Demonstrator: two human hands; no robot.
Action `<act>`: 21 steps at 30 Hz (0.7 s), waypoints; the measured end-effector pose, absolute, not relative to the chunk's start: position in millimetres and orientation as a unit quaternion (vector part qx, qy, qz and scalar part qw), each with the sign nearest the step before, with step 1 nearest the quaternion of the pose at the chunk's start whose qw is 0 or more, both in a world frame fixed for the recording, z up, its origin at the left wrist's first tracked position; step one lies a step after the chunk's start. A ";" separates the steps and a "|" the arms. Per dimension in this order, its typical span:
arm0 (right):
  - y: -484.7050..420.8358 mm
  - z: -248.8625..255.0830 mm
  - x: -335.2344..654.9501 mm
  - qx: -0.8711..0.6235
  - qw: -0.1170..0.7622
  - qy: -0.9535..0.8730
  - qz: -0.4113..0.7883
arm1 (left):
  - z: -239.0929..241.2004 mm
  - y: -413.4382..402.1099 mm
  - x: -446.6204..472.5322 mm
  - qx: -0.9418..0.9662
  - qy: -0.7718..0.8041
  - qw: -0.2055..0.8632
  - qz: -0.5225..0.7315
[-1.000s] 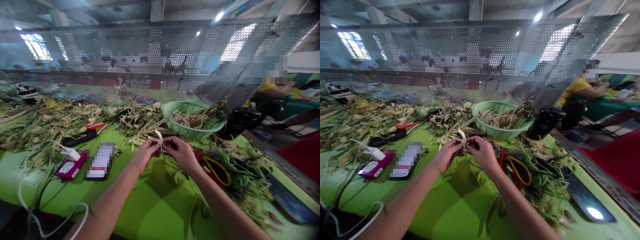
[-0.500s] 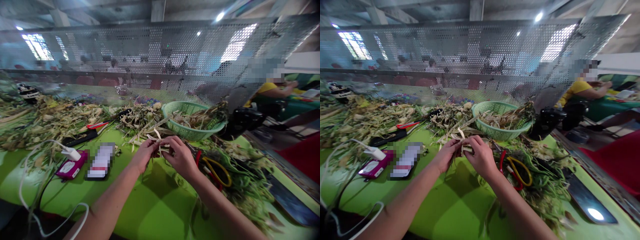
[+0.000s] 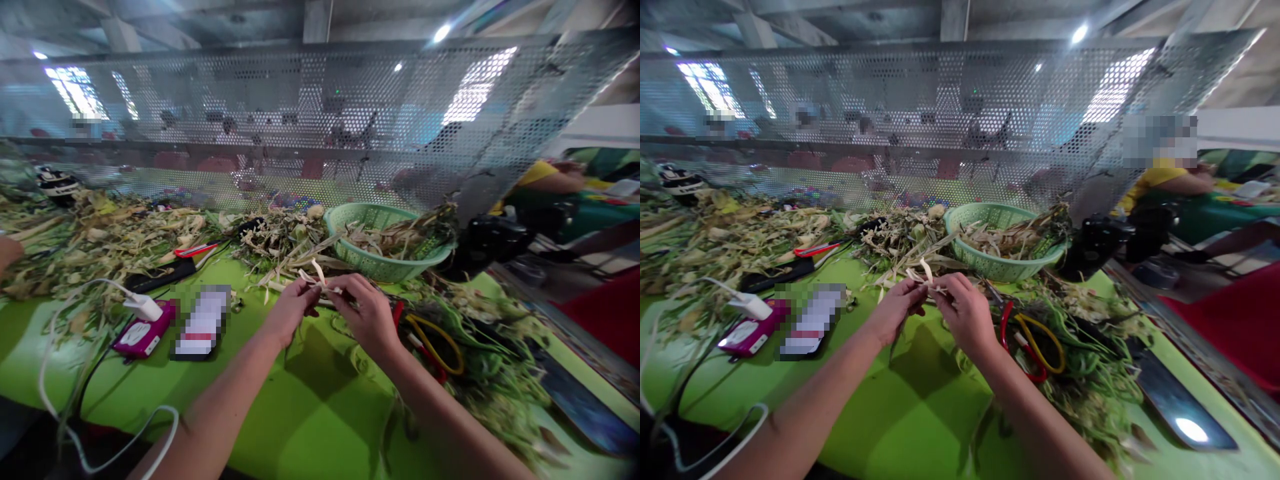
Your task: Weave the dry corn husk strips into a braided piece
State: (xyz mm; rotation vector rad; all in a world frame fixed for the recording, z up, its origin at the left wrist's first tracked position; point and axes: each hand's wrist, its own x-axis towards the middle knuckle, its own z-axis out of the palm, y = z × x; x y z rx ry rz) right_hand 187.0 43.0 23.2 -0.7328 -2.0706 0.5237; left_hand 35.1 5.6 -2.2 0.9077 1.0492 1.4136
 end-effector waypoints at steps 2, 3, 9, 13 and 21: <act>46.1 21.4 187.2 -0.329 0.462 -0.776 0.276 | -0.7 4.4 34.5 0.418 0.452 0.533 0.580; 47.4 20.7 187.3 -0.342 0.475 -0.747 0.314 | -0.2 4.1 34.2 0.438 0.458 0.523 0.570; 49.7 23.6 187.0 -0.358 0.492 -0.667 0.429 | 4.6 1.6 34.6 0.522 0.478 0.477 0.522; 49.4 25.2 188.1 -0.349 0.484 -0.696 0.400 | 8.7 -1.0 36.7 0.529 0.466 0.468 0.532; 50.9 23.0 187.8 -0.347 0.485 -0.703 0.387 | 7.1 -1.5 35.9 0.533 0.479 0.461 0.523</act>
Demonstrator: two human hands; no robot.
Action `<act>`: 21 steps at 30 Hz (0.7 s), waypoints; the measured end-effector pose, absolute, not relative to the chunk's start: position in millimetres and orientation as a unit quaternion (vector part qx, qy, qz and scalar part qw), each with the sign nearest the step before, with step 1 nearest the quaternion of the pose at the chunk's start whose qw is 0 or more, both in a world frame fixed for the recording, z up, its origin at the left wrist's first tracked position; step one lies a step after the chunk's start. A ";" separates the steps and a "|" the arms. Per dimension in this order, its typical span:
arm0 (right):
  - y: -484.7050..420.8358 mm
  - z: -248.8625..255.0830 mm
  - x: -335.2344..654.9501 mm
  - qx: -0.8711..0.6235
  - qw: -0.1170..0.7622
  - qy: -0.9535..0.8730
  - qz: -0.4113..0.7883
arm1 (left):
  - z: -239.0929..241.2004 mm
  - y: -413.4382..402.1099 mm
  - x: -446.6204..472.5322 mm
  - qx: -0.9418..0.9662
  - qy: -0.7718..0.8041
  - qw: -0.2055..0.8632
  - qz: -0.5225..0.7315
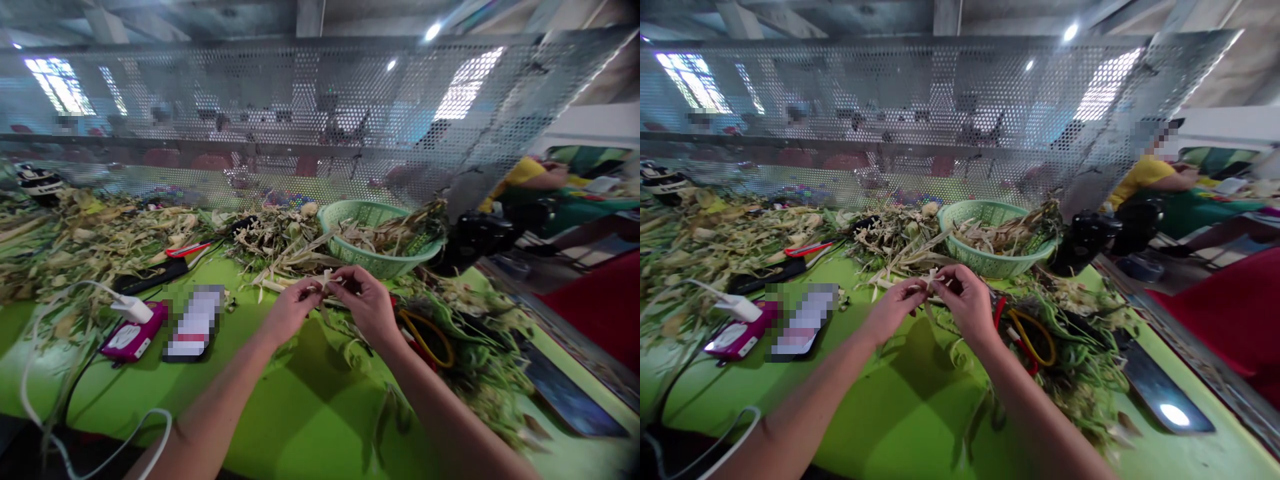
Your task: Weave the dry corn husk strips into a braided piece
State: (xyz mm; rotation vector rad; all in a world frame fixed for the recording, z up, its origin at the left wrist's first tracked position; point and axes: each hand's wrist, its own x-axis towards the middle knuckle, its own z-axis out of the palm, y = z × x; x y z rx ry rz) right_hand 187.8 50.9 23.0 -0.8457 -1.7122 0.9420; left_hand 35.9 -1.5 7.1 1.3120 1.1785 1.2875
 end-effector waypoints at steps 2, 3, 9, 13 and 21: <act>52.5 22.1 187.0 -0.341 0.482 -0.683 0.430 | 8.6 -2.2 35.3 0.539 0.479 0.460 0.517; 53.4 21.5 186.6 -0.336 0.475 -0.671 0.460 | 9.2 -2.2 35.0 0.542 0.478 0.460 0.516; 55.9 19.0 187.3 -0.317 0.450 -0.630 0.547 | 3.0 1.5 35.0 0.510 0.488 0.479 0.522; 56.2 19.8 188.3 -0.321 0.478 -0.594 0.562 | -2.4 2.4 36.0 0.457 0.491 0.515 0.534; 56.0 17.8 183.8 -0.312 0.507 -0.521 0.611 | 3.3 0.7 38.2 0.487 0.470 0.493 0.547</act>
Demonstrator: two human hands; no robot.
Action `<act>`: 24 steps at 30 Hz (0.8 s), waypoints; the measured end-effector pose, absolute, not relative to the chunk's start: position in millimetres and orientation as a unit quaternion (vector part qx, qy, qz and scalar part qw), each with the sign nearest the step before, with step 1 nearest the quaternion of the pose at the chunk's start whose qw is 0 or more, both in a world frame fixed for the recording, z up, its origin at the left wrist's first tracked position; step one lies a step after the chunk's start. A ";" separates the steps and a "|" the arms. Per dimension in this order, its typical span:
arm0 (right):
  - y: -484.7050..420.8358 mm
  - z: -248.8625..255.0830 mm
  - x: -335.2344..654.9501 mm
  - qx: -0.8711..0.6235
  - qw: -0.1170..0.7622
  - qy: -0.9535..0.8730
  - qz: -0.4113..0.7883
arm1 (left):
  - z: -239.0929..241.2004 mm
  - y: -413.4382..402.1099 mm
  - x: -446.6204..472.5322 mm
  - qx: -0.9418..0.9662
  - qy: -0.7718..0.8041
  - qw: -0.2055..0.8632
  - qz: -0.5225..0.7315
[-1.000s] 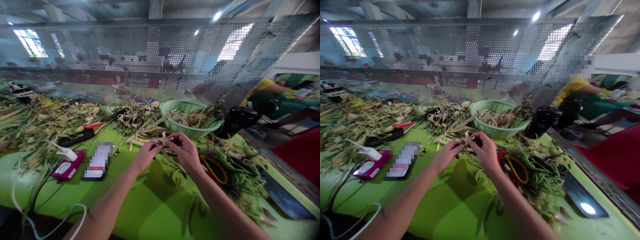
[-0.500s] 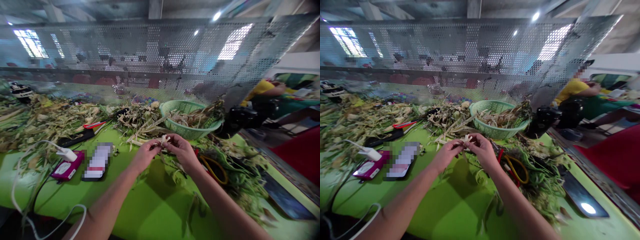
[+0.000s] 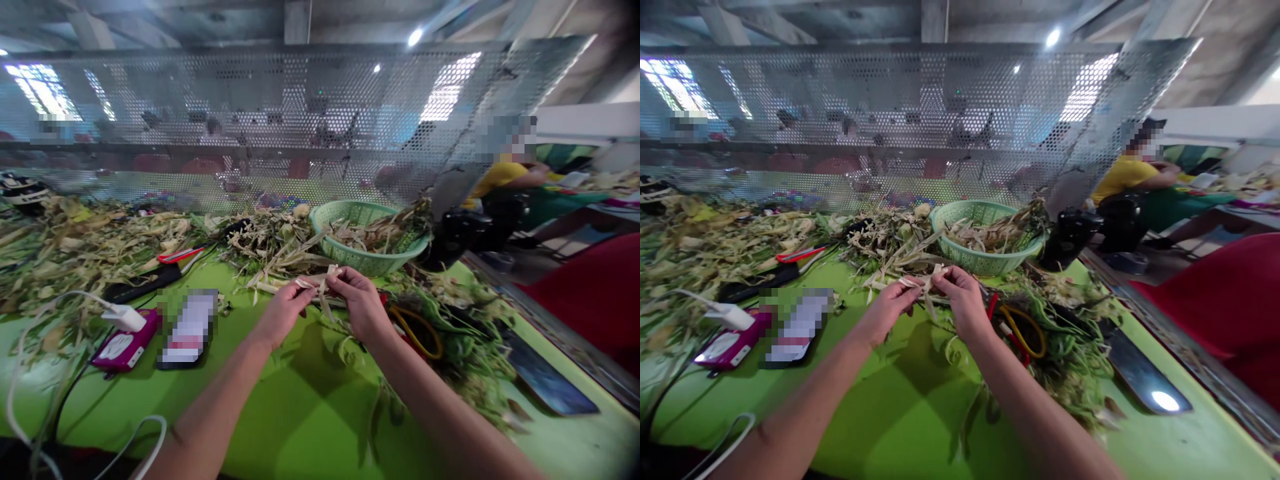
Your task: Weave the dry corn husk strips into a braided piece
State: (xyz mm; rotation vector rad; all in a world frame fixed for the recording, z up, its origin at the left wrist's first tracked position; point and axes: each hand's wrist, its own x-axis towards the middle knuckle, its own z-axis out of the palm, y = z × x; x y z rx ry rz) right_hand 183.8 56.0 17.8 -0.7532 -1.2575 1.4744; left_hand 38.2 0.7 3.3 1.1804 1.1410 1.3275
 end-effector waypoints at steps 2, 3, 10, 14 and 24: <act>56.6 18.6 184.6 -0.313 0.500 -0.549 0.592 | 2.9 0.4 38.1 0.476 0.473 0.505 0.543; 56.9 19.3 185.4 -0.315 0.497 -0.568 0.576 | 2.4 0.3 38.1 0.469 0.473 0.512 0.542; 55.7 25.7 191.3 -0.336 0.533 -0.637 0.444 | -1.2 1.9 36.9 0.464 0.478 0.506 0.548; 50.2 25.9 189.7 -0.317 0.492 -0.697 0.414 | -0.4 3.3 36.1 0.463 0.486 0.498 0.548; 34.3 22.9 183.0 -0.252 0.417 -0.856 0.174 | -6.9 8.9 37.5 0.310 0.442 0.548 0.639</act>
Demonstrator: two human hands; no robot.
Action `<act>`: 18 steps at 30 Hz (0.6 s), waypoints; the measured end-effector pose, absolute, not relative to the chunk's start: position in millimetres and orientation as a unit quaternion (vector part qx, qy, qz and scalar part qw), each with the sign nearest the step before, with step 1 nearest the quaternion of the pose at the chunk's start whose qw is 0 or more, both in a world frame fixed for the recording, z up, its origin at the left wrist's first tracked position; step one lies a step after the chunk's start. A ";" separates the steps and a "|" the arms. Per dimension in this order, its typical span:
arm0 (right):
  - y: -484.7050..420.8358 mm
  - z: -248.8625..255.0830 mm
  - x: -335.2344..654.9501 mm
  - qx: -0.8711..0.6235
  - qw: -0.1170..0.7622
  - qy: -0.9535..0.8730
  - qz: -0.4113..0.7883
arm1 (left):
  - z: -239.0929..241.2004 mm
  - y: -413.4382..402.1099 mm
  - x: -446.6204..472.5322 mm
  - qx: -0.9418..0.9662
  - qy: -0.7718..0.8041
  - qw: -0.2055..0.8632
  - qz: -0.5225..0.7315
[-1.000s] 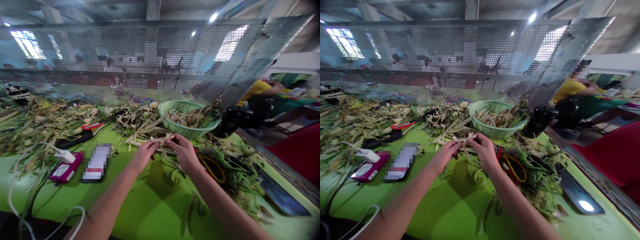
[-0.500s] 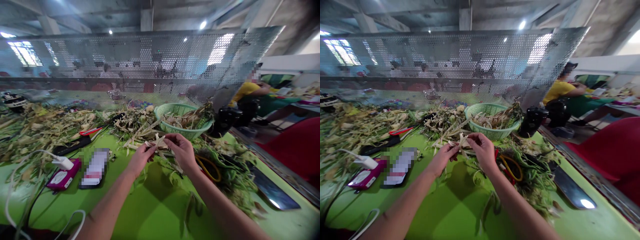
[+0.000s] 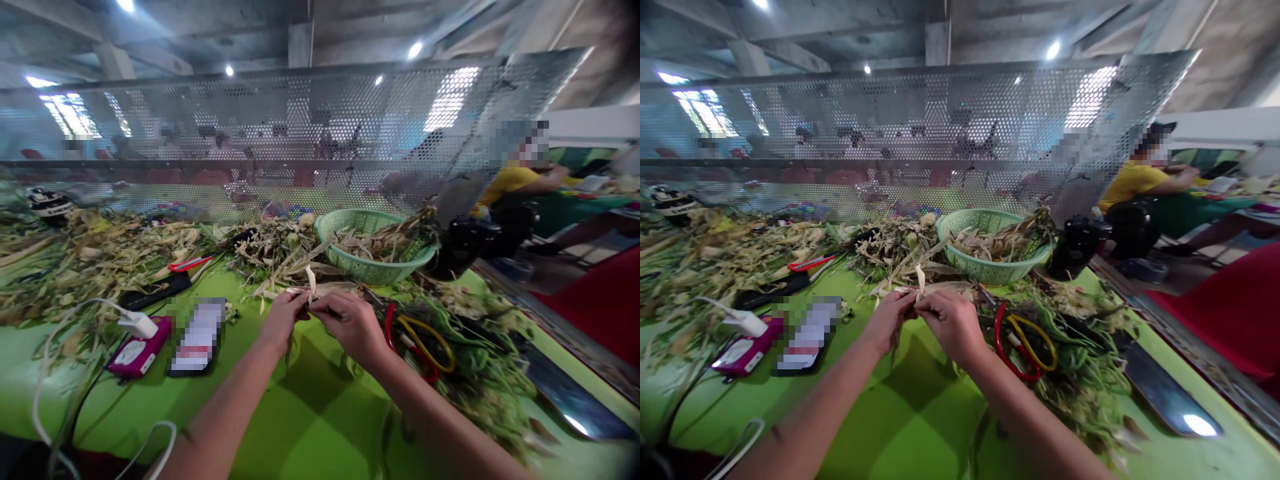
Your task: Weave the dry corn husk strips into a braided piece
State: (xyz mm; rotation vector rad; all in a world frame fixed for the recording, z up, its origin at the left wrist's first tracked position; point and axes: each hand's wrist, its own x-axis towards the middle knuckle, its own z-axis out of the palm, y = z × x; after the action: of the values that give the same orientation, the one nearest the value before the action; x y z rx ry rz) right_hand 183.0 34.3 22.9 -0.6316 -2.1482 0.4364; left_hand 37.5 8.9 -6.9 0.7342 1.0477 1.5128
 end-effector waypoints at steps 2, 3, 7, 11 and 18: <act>32.8 26.0 183.4 -0.244 0.411 -0.864 0.158 | -7.1 8.4 36.3 0.323 0.436 0.544 0.640; 32.2 27.8 183.7 -0.238 0.401 -0.871 0.155 | -6.5 8.0 35.6 0.336 0.431 0.543 0.638; 32.4 32.5 185.5 -0.229 0.378 -0.877 0.190 | -3.3 7.5 34.4 0.415 0.452 0.510 0.603; 34.9 30.4 185.9 -0.288 0.414 -0.843 0.189 | -5.5 7.9 37.6 0.492 0.493 0.441 0.566; 34.6 27.6 184.2 -0.276 0.396 -0.857 0.178 | -12.0 6.1 40.5 0.593 0.552 0.323 0.489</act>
State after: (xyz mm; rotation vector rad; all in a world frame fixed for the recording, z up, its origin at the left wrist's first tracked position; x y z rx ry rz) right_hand 184.2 34.6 27.6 -0.6997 -2.1728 0.4503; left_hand 40.5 6.1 -12.0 1.5565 1.4493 1.2835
